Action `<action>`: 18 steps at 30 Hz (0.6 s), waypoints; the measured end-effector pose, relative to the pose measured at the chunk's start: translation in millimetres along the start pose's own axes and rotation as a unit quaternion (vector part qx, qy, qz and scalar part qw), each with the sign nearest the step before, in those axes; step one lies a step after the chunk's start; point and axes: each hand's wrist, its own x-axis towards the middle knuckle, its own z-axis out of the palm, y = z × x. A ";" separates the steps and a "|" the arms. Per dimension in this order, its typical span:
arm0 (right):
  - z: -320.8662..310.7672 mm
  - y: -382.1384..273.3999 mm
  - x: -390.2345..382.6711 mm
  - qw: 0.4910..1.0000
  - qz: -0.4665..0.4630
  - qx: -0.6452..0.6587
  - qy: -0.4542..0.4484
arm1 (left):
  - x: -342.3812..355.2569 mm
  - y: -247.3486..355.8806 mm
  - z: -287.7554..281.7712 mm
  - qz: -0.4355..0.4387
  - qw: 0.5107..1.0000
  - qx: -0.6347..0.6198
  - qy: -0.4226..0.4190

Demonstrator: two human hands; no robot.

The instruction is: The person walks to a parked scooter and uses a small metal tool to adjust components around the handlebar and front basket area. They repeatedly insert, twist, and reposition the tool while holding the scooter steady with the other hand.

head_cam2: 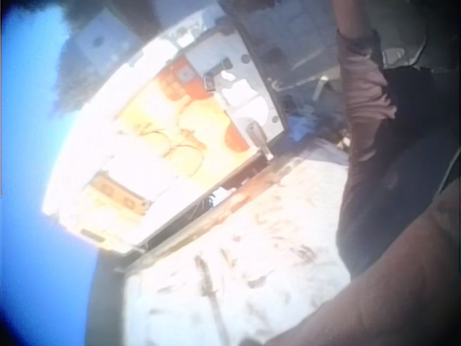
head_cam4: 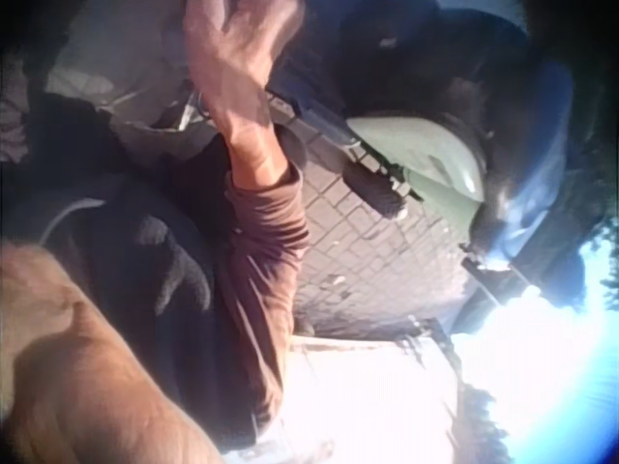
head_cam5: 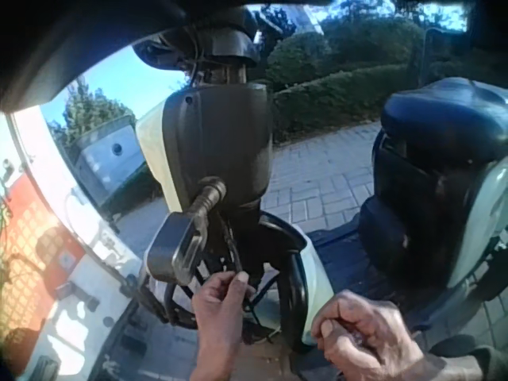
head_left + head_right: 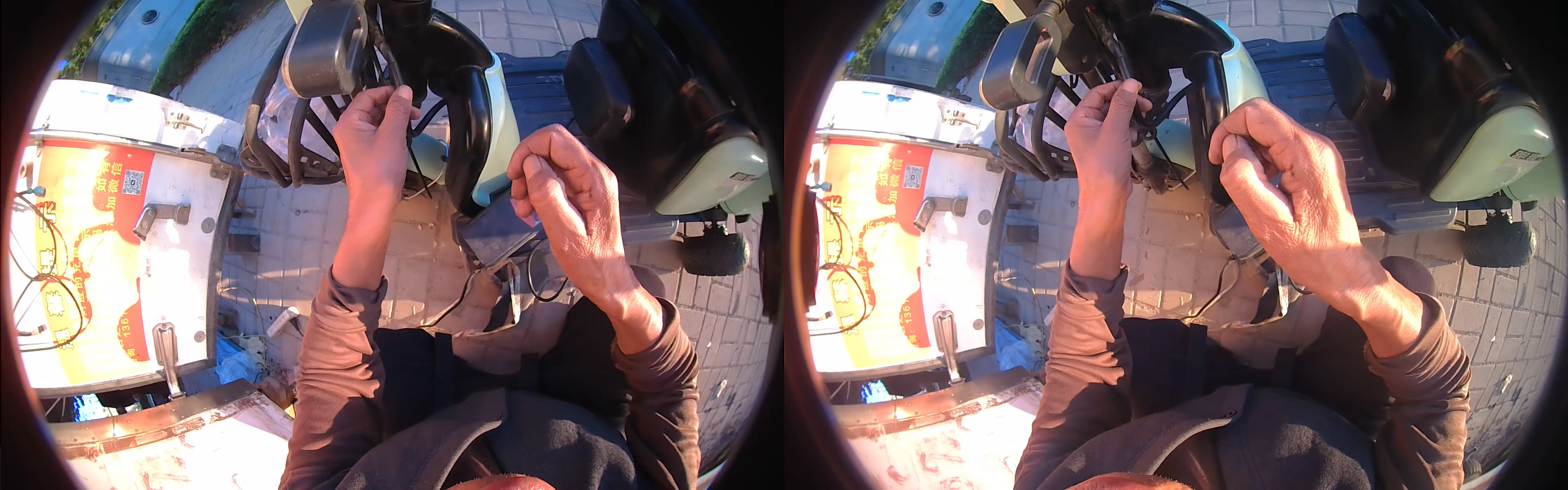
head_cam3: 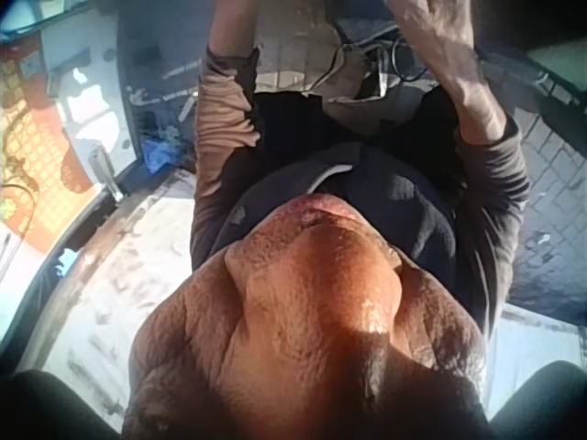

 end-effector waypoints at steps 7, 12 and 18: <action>-6.5 -6.1 -1.2 0.999 0.003 -0.024 -0.034 | 2.0 2.0 1.4 0.012 1.000 0.026 -0.003; -7.2 -6.1 -1.9 0.999 -0.005 -0.041 -0.035 | 4.1 -0.1 -4.8 0.027 0.999 0.032 -0.028; -3.9 -0.4 -2.7 1.000 -0.008 -0.022 -0.018 | 3.6 1.5 -5.2 0.013 0.999 0.026 -0.034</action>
